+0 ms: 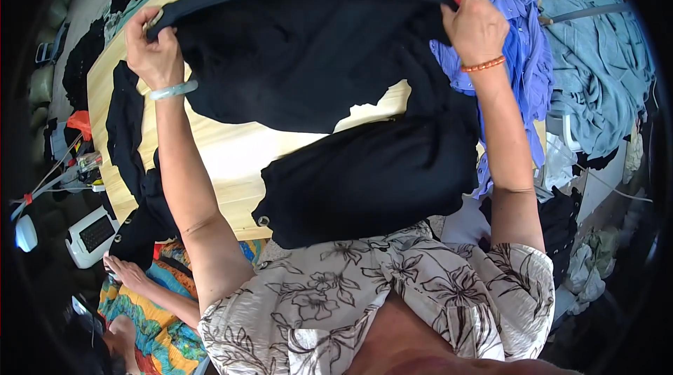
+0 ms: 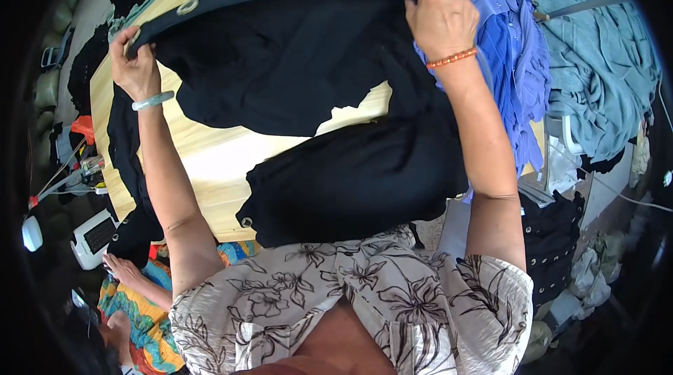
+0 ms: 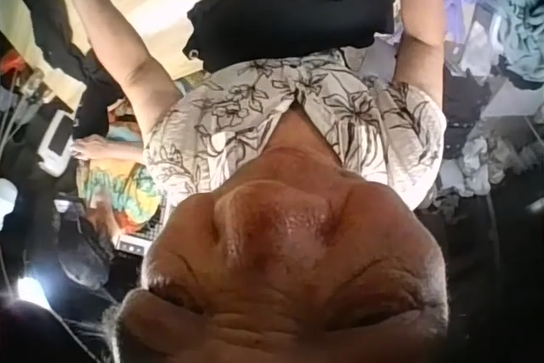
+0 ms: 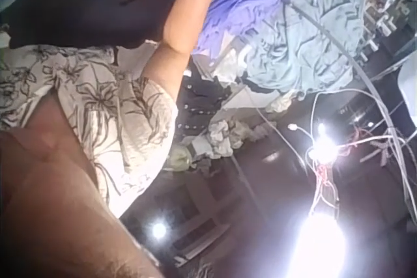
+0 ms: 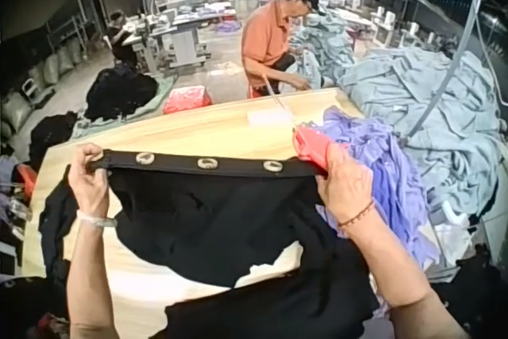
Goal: Trimming excess fabric and loose threads from black garments using scissors and an air blow gun.
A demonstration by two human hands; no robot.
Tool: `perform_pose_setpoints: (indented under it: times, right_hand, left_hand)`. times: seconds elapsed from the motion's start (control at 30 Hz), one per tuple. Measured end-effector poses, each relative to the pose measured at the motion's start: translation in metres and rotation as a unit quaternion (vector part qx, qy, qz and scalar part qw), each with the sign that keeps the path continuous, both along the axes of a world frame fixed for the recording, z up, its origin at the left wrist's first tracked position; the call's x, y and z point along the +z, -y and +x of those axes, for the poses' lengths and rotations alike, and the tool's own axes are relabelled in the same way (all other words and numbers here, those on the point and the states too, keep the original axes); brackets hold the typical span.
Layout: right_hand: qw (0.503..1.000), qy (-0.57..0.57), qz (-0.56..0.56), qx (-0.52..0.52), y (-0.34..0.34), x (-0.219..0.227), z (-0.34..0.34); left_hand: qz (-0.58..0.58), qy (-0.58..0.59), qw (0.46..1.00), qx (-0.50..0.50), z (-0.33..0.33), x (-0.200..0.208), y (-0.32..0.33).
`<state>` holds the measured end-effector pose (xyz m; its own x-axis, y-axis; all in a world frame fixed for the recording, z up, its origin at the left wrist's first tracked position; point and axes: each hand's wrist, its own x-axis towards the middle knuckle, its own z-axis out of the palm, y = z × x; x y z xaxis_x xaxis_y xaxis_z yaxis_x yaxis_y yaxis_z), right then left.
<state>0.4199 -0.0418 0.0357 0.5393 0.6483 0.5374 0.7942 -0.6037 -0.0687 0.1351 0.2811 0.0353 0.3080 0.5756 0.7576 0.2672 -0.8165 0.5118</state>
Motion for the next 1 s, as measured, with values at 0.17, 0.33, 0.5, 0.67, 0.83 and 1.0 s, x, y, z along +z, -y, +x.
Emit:
perform_pose_setpoints:
  times: [0.17, 0.33, 0.5, 0.67, 0.83, 1.0]
  right_hand:
    - [0.991, -0.006, -0.067, 0.118, 0.023, -0.054, 0.009]
    - [0.933, -0.145, -0.292, 0.152, 0.066, -0.115, -0.027]
    - [0.949, -0.154, -0.247, 0.123, 0.053, -0.085, -0.057]
    - [0.891, -0.338, -0.247, 0.173, 0.025, -0.062, -0.084]
    - [0.844, -0.348, -0.204, 0.355, -0.011, -0.082, -0.107]
    - [0.81, -0.386, -0.315, 0.31, -0.056, -0.08, -0.14]
  left_hand:
    - [-0.089, -0.132, 0.987, 0.006, -0.069, -0.099, 0.013]
    - [-0.105, -0.401, 0.909, -0.045, -0.084, -0.185, 0.072]
    - [-0.165, -0.346, 0.921, -0.06, -0.098, -0.185, 0.055]
    - [-0.265, -0.363, 0.892, -0.041, -0.086, -0.176, 0.065]
    - [-0.192, -0.355, 0.912, -0.069, -0.083, -0.18, 0.062]
    - [-0.286, -0.288, 0.908, -0.109, -0.081, -0.183, 0.057]
